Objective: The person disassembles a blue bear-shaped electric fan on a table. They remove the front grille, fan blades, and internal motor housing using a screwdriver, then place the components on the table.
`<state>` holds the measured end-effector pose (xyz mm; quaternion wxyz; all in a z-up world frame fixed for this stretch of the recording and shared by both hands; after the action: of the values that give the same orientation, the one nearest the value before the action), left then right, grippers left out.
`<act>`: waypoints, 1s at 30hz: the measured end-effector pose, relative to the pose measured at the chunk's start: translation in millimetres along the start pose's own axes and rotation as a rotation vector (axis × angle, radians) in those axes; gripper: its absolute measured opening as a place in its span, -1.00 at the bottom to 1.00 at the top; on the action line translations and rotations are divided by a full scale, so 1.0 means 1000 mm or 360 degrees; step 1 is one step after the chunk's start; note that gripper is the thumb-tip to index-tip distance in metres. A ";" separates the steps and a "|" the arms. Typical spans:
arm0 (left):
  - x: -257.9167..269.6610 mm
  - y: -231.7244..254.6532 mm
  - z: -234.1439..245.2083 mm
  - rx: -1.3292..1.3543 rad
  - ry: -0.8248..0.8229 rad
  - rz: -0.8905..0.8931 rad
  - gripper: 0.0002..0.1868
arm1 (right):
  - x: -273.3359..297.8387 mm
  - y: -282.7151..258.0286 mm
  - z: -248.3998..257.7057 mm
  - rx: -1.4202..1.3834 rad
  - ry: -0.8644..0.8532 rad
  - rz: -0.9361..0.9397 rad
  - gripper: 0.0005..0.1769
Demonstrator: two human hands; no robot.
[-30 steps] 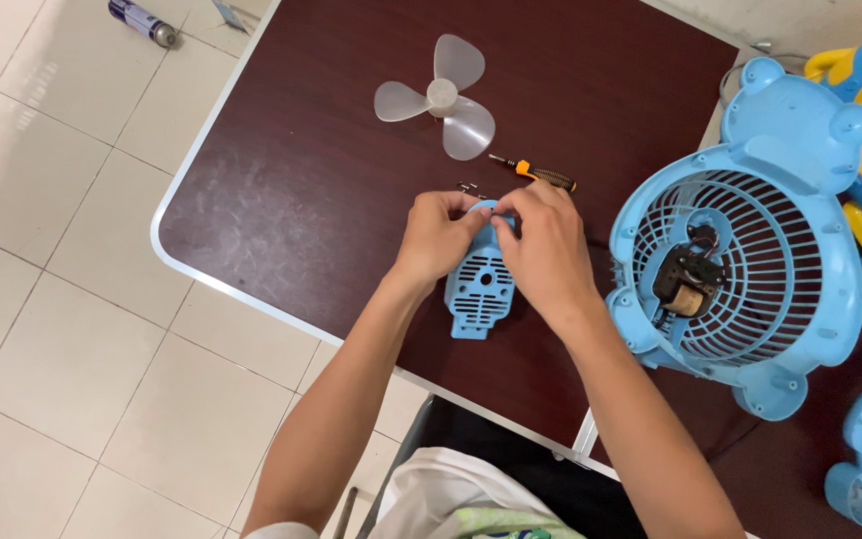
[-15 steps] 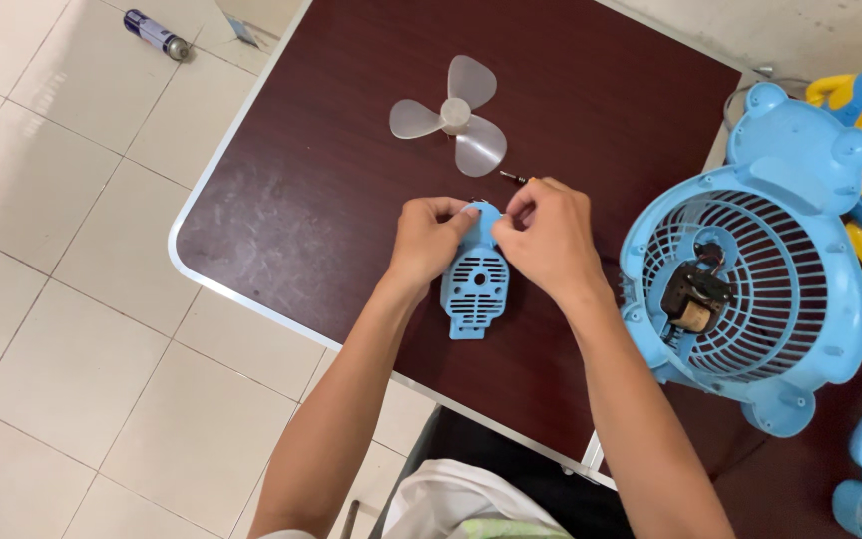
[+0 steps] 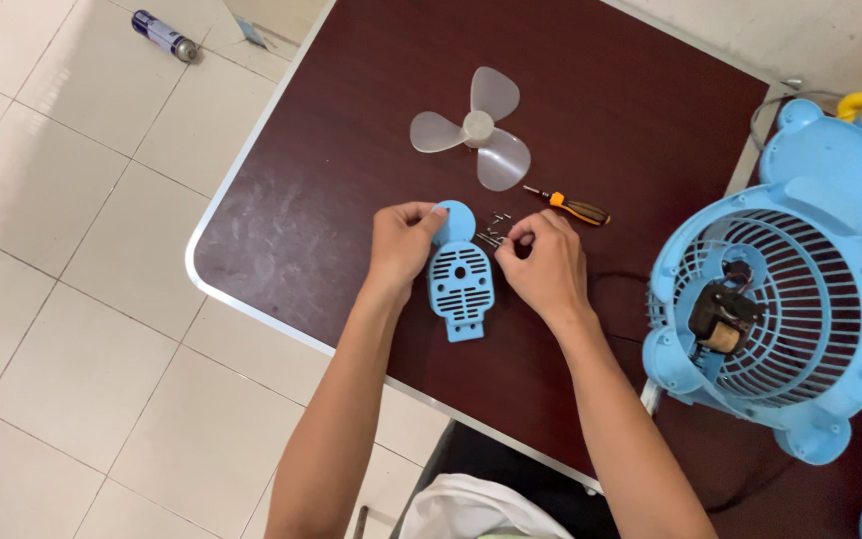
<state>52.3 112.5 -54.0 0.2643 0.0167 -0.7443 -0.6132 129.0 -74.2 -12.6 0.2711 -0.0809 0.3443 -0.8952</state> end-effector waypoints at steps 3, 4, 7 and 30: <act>-0.003 -0.005 -0.002 -0.0015 -0.0019 0.0046 -0.76 | -0.001 0.005 -0.003 0.0136 0.0054 0.0002 -0.86; -0.003 -0.007 -0.002 -0.0005 -0.0023 0.0067 -0.76 | -0.002 0.006 -0.005 0.0157 0.0051 0.0001 -0.87; -0.006 -0.009 -0.004 0.0009 -0.0035 0.0103 -0.76 | -0.005 0.008 -0.008 0.0206 0.0043 -0.0002 -0.88; 0.008 0.033 -0.018 0.0058 -0.0007 -0.0113 -0.77 | 0.069 0.013 -0.038 -0.1400 -0.1015 -0.0480 -0.62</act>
<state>62.5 101.7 -18.6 0.2404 0.0466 -0.7548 -0.6085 64.3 -98.3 -52.7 0.1716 -0.5012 0.5707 -0.6274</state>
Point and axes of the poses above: each hand's wrist, its own x-axis away from the middle knuckle, its own z-axis out of the back of the hand, y = z × x, the point moved 8 cm from there along -x, towards the middle knuckle, and after that the axes turned 10 degrees about -y, right-handed, at the moved point
